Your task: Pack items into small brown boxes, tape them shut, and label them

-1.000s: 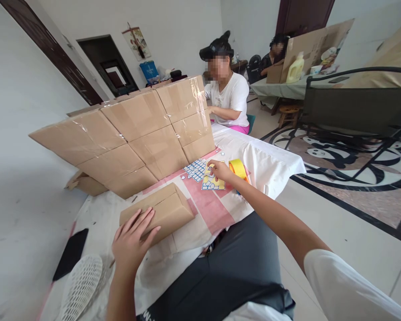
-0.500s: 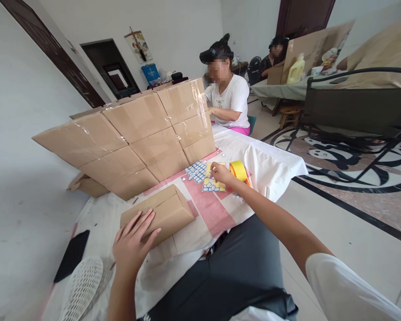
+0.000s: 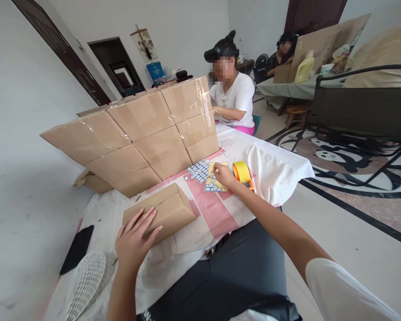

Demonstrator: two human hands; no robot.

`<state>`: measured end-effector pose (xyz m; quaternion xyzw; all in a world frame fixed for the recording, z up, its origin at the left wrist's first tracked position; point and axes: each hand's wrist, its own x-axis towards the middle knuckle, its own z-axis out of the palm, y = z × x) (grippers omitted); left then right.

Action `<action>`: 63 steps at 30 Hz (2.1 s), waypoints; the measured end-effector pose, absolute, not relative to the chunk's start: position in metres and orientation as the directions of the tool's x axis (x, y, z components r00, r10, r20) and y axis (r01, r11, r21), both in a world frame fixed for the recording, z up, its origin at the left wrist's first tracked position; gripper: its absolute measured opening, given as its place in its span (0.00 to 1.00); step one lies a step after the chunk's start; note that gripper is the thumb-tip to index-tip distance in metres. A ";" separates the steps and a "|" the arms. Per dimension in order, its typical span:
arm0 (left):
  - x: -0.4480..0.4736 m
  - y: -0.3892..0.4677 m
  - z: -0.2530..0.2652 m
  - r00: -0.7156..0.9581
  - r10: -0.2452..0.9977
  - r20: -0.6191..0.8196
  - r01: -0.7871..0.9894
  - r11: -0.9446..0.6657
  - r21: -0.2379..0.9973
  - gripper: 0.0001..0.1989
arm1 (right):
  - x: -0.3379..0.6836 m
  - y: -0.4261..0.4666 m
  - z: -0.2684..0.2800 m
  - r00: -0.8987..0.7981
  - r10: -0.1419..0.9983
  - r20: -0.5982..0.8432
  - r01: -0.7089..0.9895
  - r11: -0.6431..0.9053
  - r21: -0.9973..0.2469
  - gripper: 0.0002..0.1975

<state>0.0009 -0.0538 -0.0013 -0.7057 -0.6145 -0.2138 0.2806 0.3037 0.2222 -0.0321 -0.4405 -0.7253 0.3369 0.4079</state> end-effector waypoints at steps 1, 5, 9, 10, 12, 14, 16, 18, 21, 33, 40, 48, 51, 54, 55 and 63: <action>0.001 -0.054 -0.002 0.151 0.751 0.643 0.987 -0.086 -0.133 0.24 | 0.303 0.223 -0.033 -0.264 0.920 0.289 0.338 0.369 -0.866 0.09; 0.001 -0.055 -0.001 0.133 0.764 0.631 0.990 -0.066 -0.128 0.24 | 0.294 0.222 -0.032 -0.230 0.949 0.217 0.176 0.260 -0.949 0.06; 0.002 -0.054 0.002 0.132 0.773 0.621 0.990 -0.068 -0.127 0.24 | 0.269 0.203 -0.027 -0.330 0.937 0.116 -0.031 0.112 -0.993 0.03; 0.002 -0.052 0.003 0.134 0.774 0.619 0.989 -0.069 -0.127 0.24 | 0.260 0.195 -0.027 -0.372 0.923 0.098 -0.081 0.073 -0.994 0.04; 0.001 -0.048 0.004 0.128 0.774 0.620 0.990 -0.061 -0.128 0.23 | 0.243 0.174 -0.028 -0.464 0.883 0.073 -0.176 -0.011 -0.984 0.06; 0.000 -0.045 0.003 0.124 0.772 0.623 0.990 -0.050 -0.134 0.22 | 0.230 0.154 -0.031 -0.552 0.831 0.061 -0.256 -0.100 -0.961 0.08; -0.001 -0.043 0.003 0.131 0.775 0.618 0.988 -0.050 -0.146 0.22 | 0.224 0.140 -0.037 -0.622 0.781 0.053 -0.314 -0.187 -0.931 0.10; -0.002 -0.043 0.003 0.134 0.785 0.605 0.987 -0.050 -0.153 0.22 | 0.223 0.133 -0.045 -0.663 0.748 0.030 -0.364 -0.288 -0.886 0.13; -0.003 -0.046 0.006 0.115 0.799 0.590 0.993 -0.069 -0.100 0.21 | 0.225 0.132 -0.057 -0.662 0.750 -0.008 -0.410 -0.371 -0.833 0.18; -0.006 -0.051 0.009 0.045 0.814 0.579 0.958 -0.199 0.206 0.15 | 0.234 0.127 -0.070 -0.714 0.696 0.074 -0.384 -0.302 -0.872 0.21; -0.004 -0.050 0.009 0.025 0.809 0.587 0.955 -0.194 0.226 0.14 | 0.235 0.122 -0.070 -0.725 0.686 0.066 -0.339 -0.272 -0.901 0.19; -0.004 -0.050 0.010 0.038 0.808 0.588 0.959 -0.194 0.206 0.14 | 0.234 0.120 -0.067 -0.714 0.697 0.068 -0.346 -0.266 -0.900 0.18; -0.003 -0.049 0.010 0.048 0.808 0.587 0.961 -0.198 0.195 0.14 | 0.232 0.120 -0.069 -0.708 0.704 0.058 -0.340 -0.268 -0.901 0.18; -0.002 -0.049 0.011 0.058 0.806 0.589 0.964 -0.199 0.177 0.14 | 0.231 0.120 -0.071 -0.699 0.709 0.093 -0.371 -0.248 -0.895 0.17; -0.002 -0.050 0.011 0.058 0.805 0.590 0.965 -0.197 0.173 0.14 | 0.231 0.121 -0.072 -0.697 0.709 0.107 -0.382 -0.240 -0.893 0.17; -0.001 -0.051 0.010 0.067 0.808 0.585 0.974 -0.180 0.138 0.14 | 0.229 0.120 -0.070 -0.706 0.695 0.137 -0.362 -0.188 -0.913 0.17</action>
